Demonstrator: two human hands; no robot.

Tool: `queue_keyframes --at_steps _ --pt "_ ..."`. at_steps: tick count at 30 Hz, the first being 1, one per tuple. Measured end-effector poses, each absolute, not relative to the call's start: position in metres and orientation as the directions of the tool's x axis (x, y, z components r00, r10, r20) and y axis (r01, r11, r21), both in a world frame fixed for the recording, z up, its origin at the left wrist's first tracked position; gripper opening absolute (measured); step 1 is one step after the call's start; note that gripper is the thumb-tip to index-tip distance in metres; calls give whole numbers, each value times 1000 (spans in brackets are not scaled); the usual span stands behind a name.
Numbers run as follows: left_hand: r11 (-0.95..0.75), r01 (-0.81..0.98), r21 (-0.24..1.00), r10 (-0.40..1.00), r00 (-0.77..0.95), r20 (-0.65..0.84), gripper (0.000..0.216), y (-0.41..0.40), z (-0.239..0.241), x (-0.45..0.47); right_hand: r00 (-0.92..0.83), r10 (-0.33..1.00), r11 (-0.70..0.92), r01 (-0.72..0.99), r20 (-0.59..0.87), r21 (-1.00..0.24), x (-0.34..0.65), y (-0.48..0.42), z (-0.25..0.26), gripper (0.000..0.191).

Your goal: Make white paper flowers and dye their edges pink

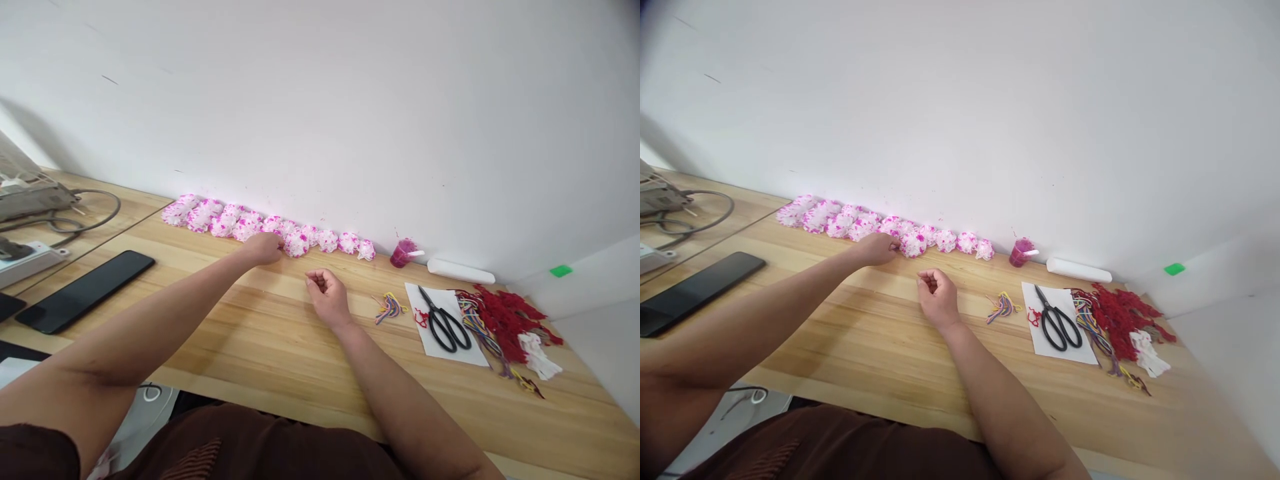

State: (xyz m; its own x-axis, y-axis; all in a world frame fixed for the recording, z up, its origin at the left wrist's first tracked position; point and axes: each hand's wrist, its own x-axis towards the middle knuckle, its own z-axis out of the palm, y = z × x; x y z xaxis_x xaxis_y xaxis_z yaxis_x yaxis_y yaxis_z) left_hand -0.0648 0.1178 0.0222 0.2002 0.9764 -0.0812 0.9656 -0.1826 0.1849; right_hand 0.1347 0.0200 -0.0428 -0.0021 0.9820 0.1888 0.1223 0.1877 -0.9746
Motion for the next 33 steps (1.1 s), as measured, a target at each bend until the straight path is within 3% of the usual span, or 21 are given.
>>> queue_keyframes --at_steps 7,12,16,20,33 --pt "-157 953 261 988 156 24 50 115 13 -74 -5 982 190 128 191 -973 134 20 -42 20" --pt "-247 921 301 960 190 208 41 102 9 -73 -14 983 185 133 185 -974 134 20 -43 19" --pt "-362 896 255 904 271 332 34 98 7 -61 -18 983 186 144 185 -972 135 20 -43 17" --pt "-373 906 201 880 276 386 29 101 4 -50 -24 982 187 153 185 -970 136 20 -44 17" --pt "-321 944 79 879 265 397 21 115 0 -48 -29 982 189 157 186 -969 134 19 -40 17"
